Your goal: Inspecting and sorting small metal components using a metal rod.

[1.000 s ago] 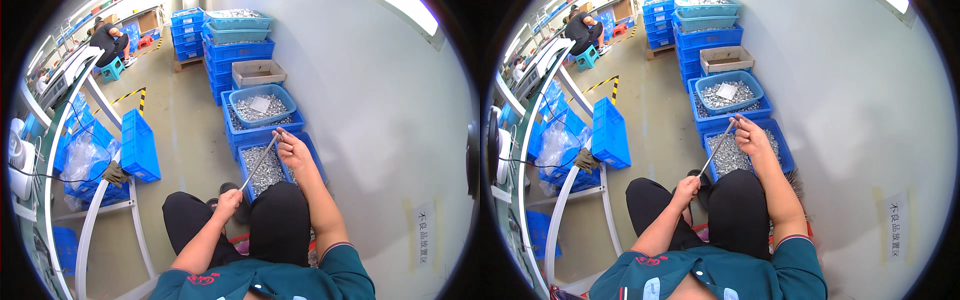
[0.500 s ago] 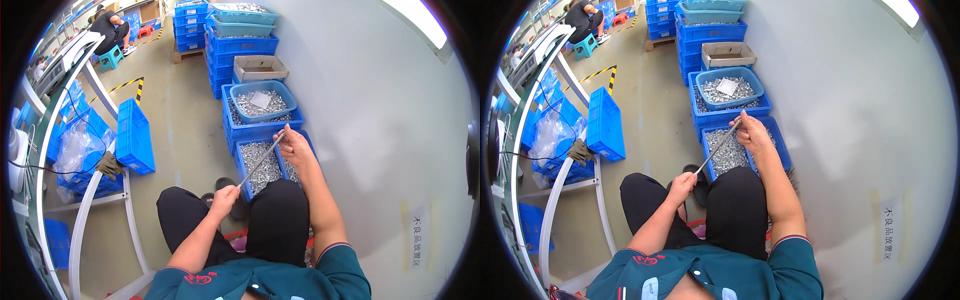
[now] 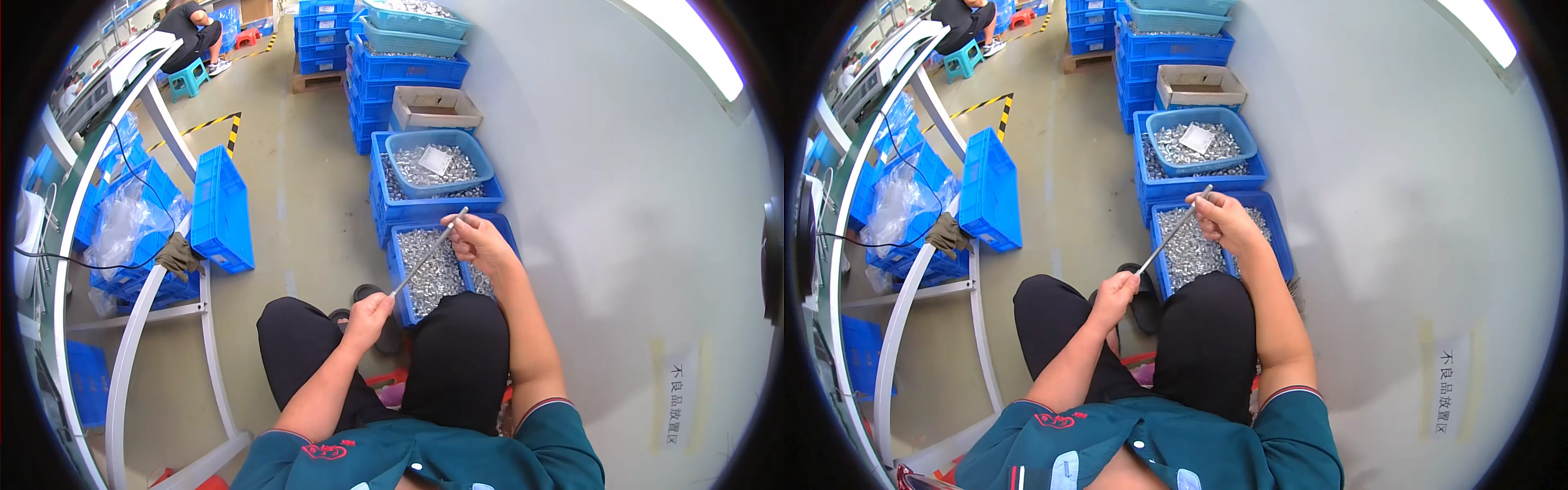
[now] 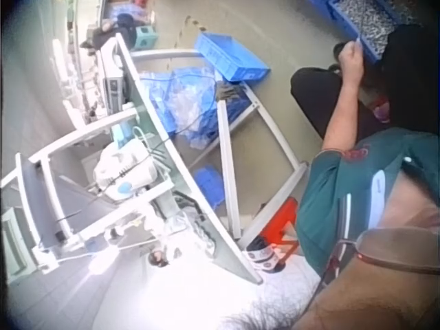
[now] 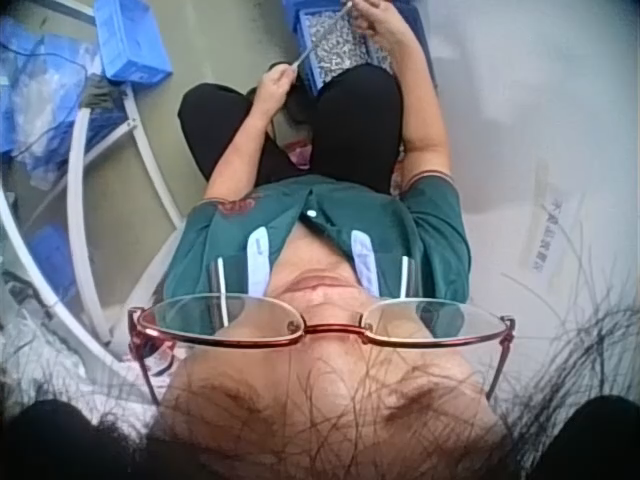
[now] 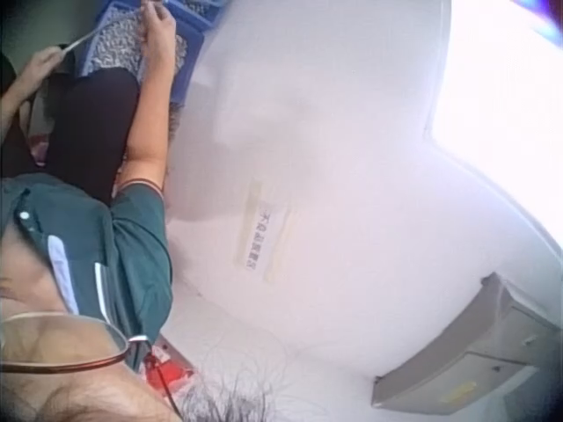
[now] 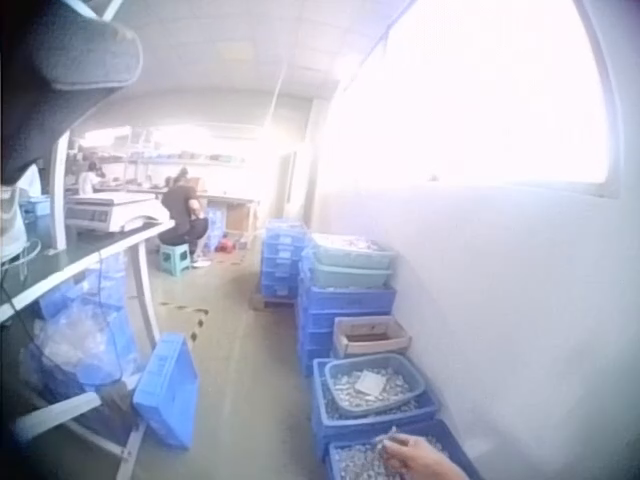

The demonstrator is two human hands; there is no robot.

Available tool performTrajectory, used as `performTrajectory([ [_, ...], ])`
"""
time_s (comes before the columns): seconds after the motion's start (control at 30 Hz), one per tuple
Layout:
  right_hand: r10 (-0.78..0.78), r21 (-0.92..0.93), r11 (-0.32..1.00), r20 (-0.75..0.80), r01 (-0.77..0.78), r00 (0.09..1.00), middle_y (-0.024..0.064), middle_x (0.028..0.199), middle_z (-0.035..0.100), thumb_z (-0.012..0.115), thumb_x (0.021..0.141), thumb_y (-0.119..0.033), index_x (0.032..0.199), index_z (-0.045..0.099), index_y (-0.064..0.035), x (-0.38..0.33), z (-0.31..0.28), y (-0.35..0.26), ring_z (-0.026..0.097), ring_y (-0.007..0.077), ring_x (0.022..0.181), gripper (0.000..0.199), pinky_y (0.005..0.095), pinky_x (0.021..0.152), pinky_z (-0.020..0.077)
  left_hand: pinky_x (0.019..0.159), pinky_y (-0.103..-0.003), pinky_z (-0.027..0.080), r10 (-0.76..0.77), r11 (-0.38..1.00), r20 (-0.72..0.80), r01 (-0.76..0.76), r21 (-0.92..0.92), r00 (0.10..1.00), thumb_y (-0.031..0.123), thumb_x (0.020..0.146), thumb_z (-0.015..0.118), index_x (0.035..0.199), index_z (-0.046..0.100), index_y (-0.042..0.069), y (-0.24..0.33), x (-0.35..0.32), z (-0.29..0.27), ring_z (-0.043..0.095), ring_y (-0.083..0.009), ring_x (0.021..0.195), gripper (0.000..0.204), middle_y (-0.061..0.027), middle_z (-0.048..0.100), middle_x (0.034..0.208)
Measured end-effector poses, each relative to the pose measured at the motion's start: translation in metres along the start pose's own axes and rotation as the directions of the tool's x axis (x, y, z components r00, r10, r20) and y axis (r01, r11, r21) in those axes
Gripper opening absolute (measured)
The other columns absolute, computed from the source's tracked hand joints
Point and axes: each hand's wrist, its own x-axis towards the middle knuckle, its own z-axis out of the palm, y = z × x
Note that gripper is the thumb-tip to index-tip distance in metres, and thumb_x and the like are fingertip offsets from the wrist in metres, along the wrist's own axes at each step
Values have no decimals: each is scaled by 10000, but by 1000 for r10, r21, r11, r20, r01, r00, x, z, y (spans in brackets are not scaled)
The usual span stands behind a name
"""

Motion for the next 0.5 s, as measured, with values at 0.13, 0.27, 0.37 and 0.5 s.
performTrajectory([
  [0.13,25,385,922,-156,38,987,95,898,547,458,849,24,1082,500,28,-2,-7,12,554,176,819,238,248,656,474,481,-243,318,-60,998,12,61,-21,998,211,897,517,685,507,22,-3,3,-2,360,-48,543,284,38,408,573],
  [0.27,-72,388,897,-340,209,938,167,1019,575,428,807,126,1032,534,26,12,-31,19,568,268,980,268,380,878,489,483,-248,322,-83,996,39,84,-26,996,216,895,517,688,513,22,-8,3,-1,364,-52,541,284,33,407,570],
  [0.37,-140,435,848,-365,302,920,175,1055,567,414,824,103,990,546,15,12,-32,14,547,283,1055,230,428,929,450,484,-255,329,-99,995,47,99,16,994,225,890,520,688,515,18,-4,2,-2,372,-59,534,289,22,412,564],
  [0.5,-143,506,804,-345,312,928,179,1070,564,413,825,93,1003,540,16,10,-24,10,541,291,1073,231,456,961,415,488,-265,341,-125,991,68,121,55,990,233,884,523,686,513,12,-3,0,-2,387,-70,530,297,5,426,555],
])
